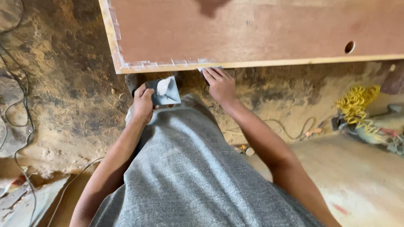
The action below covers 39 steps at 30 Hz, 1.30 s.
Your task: The person applies white wood filler along the edge of a wooden furniture panel using a small scraper, working around the panel perimeter. They then sand the filled edge with a piece of sandpaper and later scoop more filler from a can and apply it to another section of the panel edge.
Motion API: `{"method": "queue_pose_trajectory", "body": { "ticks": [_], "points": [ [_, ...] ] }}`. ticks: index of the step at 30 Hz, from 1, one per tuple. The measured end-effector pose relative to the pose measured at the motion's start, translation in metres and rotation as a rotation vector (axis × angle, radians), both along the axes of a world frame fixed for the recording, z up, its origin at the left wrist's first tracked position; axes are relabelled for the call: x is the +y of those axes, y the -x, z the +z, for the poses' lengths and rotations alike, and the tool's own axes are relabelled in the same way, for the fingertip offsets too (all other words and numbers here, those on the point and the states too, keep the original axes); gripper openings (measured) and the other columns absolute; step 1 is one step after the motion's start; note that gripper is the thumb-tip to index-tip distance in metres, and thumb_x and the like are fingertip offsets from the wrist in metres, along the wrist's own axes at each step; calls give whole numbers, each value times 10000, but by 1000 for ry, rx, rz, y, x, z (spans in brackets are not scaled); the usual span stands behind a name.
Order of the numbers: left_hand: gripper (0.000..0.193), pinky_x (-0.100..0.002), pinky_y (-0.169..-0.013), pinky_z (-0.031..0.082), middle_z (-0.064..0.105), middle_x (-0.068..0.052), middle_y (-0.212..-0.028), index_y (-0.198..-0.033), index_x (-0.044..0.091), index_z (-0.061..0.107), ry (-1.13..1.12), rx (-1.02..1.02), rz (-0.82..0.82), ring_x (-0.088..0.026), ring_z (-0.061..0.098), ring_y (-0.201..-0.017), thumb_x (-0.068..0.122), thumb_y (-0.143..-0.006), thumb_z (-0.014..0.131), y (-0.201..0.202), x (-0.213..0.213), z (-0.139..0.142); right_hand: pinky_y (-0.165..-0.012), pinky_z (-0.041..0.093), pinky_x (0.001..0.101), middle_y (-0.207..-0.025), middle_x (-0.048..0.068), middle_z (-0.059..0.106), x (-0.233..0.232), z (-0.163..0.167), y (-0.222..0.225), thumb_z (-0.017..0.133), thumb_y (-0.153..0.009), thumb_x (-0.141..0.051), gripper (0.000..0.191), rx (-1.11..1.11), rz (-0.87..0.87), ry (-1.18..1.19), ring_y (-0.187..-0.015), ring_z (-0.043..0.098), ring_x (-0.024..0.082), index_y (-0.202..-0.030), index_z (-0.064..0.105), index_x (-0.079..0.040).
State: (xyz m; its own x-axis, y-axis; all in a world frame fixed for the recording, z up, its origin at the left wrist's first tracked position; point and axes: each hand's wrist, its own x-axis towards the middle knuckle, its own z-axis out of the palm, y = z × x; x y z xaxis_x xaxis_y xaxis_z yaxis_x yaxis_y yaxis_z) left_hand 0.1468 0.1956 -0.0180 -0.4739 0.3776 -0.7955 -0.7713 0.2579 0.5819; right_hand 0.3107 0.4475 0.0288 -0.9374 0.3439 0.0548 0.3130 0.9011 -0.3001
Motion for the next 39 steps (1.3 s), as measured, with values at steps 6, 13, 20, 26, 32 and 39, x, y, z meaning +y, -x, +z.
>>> {"method": "queue_pose_trajectory", "body": {
  "ticks": [6, 13, 20, 26, 32, 39],
  "points": [
    [176, -264, -401, 474, 634, -2, -872, -1077, 102, 673, 13, 43, -31, -84, 563, -628, 142, -973, 536, -11, 2, 5, -942, 542, 401, -1244, 133, 740, -14, 0, 17, 580, -843, -45, 407, 7, 128, -109, -1161, 653, 335, -1219, 726, 5],
    [217, -246, -413, 466, 654, 9, -882, -1090, 116, 701, 42, 45, 21, -81, 576, -657, 148, -968, 524, -14, -4, 17, -975, 570, 433, -1302, 100, 703, -15, -8, 18, 563, -905, -68, 394, -65, 75, -30, -1214, 663, 306, -1273, 702, -55],
    [193, -255, -389, 453, 648, 18, -878, -1073, 129, 671, 18, -5, 91, -76, 581, -645, 129, -954, 520, -15, -26, 10, -925, 568, 428, -1351, 101, 694, -43, -22, 31, 549, -894, -21, 441, -55, 73, -45, -1233, 646, 316, -1305, 709, -52],
    [179, -267, -388, 456, 636, 9, -840, -1053, 110, 673, -41, -18, 85, -90, 572, -618, 120, -951, 526, 1, -38, 9, -987, 581, 412, -1303, 85, 717, -40, -20, 22, 500, -938, 45, 420, -117, 96, 18, -1230, 680, 288, -1262, 731, -88],
    [178, -258, -393, 475, 623, 12, -825, -1047, 101, 657, -78, -44, 63, -93, 583, -591, 120, -958, 505, 23, -53, 19, -892, 589, 433, -1197, 121, 753, -32, 4, 30, 576, -823, -6, 433, -104, 53, -40, -1064, 726, 299, -1204, 762, -95],
    [205, -273, -371, 438, 640, -51, -839, -1058, 61, 651, -204, -34, 277, -130, 554, -529, 83, -958, 473, 42, -41, 18, -700, 551, 386, -1057, 176, 788, -121, 60, 95, 608, -954, -60, 421, 67, -428, 724, -731, 647, 295, -1373, 644, -37]
  ]
}}
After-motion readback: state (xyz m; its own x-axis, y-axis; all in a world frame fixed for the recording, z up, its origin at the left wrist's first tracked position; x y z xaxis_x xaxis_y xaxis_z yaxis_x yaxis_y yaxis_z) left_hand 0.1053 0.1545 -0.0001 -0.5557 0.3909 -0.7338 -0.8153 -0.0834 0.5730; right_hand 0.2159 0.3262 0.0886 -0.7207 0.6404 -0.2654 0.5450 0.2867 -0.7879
